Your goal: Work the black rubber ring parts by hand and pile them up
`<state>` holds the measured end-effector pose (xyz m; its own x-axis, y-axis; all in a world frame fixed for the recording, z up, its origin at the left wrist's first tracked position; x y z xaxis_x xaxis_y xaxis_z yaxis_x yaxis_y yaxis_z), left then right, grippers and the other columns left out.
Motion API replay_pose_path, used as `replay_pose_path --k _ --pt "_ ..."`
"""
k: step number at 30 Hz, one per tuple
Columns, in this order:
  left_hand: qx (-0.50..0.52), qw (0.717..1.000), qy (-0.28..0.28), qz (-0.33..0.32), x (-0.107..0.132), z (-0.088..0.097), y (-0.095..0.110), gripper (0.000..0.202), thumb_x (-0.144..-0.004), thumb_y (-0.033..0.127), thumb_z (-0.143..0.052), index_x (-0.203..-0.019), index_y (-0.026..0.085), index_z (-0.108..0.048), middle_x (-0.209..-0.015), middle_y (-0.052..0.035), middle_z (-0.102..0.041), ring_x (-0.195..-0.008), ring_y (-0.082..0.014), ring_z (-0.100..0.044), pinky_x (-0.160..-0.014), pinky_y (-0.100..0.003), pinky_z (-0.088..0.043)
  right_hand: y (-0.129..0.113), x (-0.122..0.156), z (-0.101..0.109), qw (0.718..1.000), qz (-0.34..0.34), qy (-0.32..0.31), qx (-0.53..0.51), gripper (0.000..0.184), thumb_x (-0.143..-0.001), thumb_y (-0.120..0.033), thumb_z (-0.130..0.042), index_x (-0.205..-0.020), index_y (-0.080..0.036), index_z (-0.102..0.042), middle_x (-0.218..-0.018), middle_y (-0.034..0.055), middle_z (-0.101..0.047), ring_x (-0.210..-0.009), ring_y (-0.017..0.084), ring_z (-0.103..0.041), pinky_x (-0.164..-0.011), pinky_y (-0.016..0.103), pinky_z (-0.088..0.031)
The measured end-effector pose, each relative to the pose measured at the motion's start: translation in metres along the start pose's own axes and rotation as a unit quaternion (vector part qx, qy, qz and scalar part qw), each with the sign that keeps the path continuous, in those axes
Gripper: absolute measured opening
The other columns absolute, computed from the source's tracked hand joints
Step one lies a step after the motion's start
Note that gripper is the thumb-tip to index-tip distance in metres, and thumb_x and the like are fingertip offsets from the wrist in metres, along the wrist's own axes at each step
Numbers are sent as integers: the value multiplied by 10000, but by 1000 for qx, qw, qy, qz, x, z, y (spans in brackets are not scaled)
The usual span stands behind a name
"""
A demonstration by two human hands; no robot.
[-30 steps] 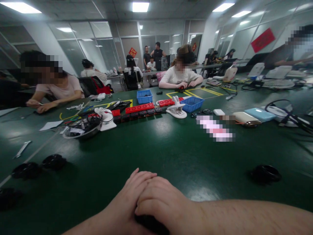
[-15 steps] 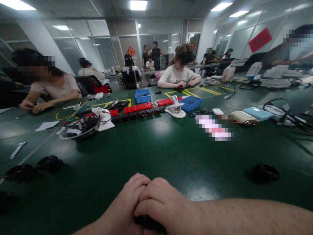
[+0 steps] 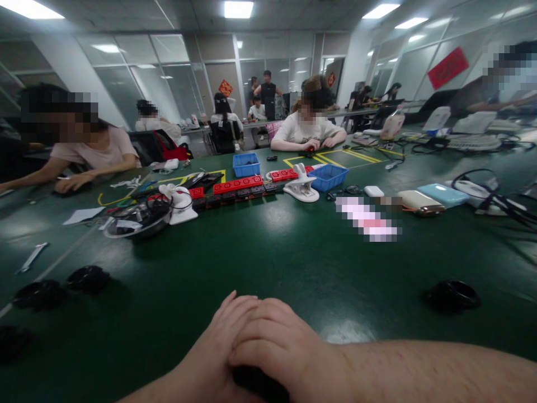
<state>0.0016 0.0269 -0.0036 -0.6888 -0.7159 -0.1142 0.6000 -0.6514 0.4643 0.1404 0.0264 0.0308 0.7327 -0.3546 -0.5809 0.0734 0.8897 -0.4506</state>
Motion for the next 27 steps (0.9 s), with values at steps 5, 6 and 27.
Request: replay_pose_path --k 5,6,27 --pt "-37 996 66 52 7 -10 -1 541 -646 368 -646 -1144 244 -475 -1080 -73 -583 -1032 -298 -525 -1019 -598 -231 3 3 -1 995 -92 -14 24 441 -707 -442 -626 -1026 -161 -511 -1000 59 -607 -902 180 -530 -806 325 -393" --pt "-36 996 67 52 7 -10 0 510 -650 340 -633 -1128 245 -483 -1052 -68 -588 -1008 -289 -535 -1014 -593 -243 4 3 -2 993 -112 -24 30 437 -691 -426 -644 -1015 -161 -519 -985 58 -608 -882 183 -531 -784 324 -399" --pt "15 998 -61 -17 -6 9 8 634 -638 364 -684 -1224 263 -460 -1198 -45 -554 -1117 -268 -496 -1061 -514 -237 0 -1 -5 995 66 -28 71 144 -857 -237 -469 -875 -168 -594 -865 -5 -622 -880 146 -472 -889 277 -350"
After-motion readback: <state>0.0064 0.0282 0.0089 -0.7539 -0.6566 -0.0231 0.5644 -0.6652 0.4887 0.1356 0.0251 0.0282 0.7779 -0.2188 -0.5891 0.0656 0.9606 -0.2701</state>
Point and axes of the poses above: each hand's wrist, its own x-axis away from the middle knuckle, its own z-axis out of the back of the hand, y = z × x, the point moved 3 cm from there along -x, towards the middle knuckle
